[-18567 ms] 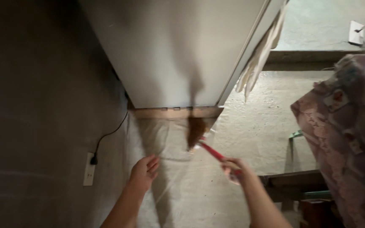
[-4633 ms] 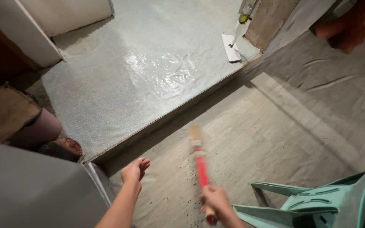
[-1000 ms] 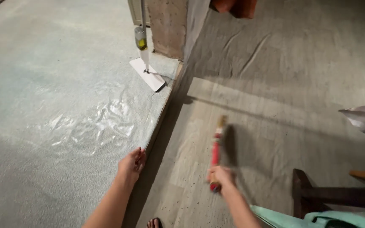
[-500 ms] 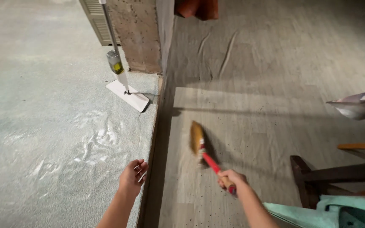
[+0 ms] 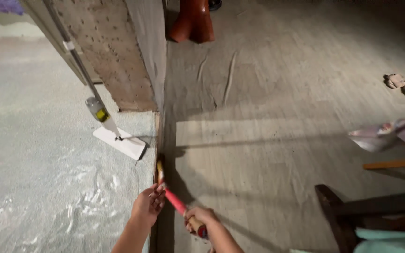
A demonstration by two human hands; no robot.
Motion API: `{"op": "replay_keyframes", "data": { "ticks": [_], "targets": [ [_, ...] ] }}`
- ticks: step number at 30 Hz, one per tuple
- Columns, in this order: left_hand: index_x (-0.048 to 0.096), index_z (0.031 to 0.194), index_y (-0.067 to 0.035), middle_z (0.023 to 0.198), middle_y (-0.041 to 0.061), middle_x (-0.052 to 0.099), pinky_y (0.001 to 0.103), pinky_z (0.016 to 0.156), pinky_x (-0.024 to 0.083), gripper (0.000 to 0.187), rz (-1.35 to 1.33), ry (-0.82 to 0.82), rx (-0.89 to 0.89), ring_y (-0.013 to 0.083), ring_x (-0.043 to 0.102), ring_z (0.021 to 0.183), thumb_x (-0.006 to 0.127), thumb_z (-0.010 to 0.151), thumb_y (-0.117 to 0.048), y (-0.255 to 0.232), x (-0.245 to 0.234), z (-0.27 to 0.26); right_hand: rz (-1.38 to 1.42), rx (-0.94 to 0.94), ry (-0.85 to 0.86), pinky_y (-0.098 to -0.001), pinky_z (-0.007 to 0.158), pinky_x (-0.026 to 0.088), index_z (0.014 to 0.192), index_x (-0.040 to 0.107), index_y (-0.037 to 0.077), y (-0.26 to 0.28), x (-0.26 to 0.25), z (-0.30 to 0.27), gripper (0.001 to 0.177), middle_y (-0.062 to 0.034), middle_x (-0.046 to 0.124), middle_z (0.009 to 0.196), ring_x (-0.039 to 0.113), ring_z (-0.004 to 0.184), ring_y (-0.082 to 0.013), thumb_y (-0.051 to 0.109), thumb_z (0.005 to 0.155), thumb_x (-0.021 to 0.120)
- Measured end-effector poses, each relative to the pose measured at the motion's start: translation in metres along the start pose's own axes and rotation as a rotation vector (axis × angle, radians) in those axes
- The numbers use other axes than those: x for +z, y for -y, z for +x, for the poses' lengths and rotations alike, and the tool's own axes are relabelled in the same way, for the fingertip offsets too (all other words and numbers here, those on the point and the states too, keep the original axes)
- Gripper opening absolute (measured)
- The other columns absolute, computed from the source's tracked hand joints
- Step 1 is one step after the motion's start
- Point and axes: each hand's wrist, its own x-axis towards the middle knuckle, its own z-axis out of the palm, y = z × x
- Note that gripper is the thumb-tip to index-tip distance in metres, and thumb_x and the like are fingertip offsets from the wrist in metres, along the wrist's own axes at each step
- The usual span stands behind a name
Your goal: The person sweeps the floor with a broom, moving a trash bin, a piece of cardboard, and a wooden bench to clean the corners and the area under the dining table.
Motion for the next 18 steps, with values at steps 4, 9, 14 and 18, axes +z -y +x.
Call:
{"op": "replay_keyframes", "data": {
  "ticks": [4, 9, 14, 18],
  "targets": [
    [0.059, 0.130, -0.010, 0.101, 0.003, 0.072, 0.037, 0.083, 0.048, 0.032, 0.034, -0.014, -0.011, 0.0197, 0.069, 0.100, 0.049, 0.101, -0.018, -0.028, 0.030, 0.023, -0.098, 0.001, -0.038, -0.0365, 0.049, 0.050, 0.094, 0.066, 0.006, 0.046, -0.045, 0.030, 0.013, -0.0110, 0.066, 0.073, 0.061, 0.055, -0.0218, 0.014, 0.085, 0.070],
    [0.061, 0.131, -0.014, 0.102, 0.003, 0.070, 0.036, 0.081, 0.045, 0.031, 0.113, -0.046, -0.066, 0.0200, 0.057, 0.094, 0.050, 0.103, -0.022, -0.034, 0.073, 0.060, 0.022, -0.006, -0.002, -0.0350, 0.048, 0.045, 0.087, 0.066, 0.003, 0.112, -0.206, -0.020, 0.020, -0.0102, 0.065, 0.071, 0.060, 0.055, -0.0214, 0.023, 0.088, 0.071],
    [0.059, 0.129, -0.015, 0.103, 0.001, 0.071, 0.035, 0.088, 0.044, 0.029, 0.094, 0.019, -0.094, 0.0187, 0.066, 0.105, 0.049, 0.102, -0.020, -0.023, 0.136, 0.079, -0.021, -0.185, -0.533, -0.0371, 0.050, 0.052, 0.087, 0.070, -0.003, 0.153, -0.203, -0.058, 0.015, -0.0128, 0.068, 0.069, 0.065, 0.055, -0.0238, 0.010, 0.081, 0.069],
    [0.060, 0.129, -0.015, 0.101, 0.000, 0.070, 0.037, 0.092, 0.045, 0.030, 0.088, 0.060, -0.084, 0.0181, 0.066, 0.105, 0.049, 0.102, -0.019, -0.027, 0.157, 0.081, 0.077, -0.310, -0.522, -0.0409, 0.051, 0.055, 0.091, 0.071, -0.006, 0.163, -0.099, -0.071, 0.016, -0.0168, 0.069, 0.071, 0.065, 0.055, -0.0269, 0.001, 0.077, 0.067]
  ]
}}
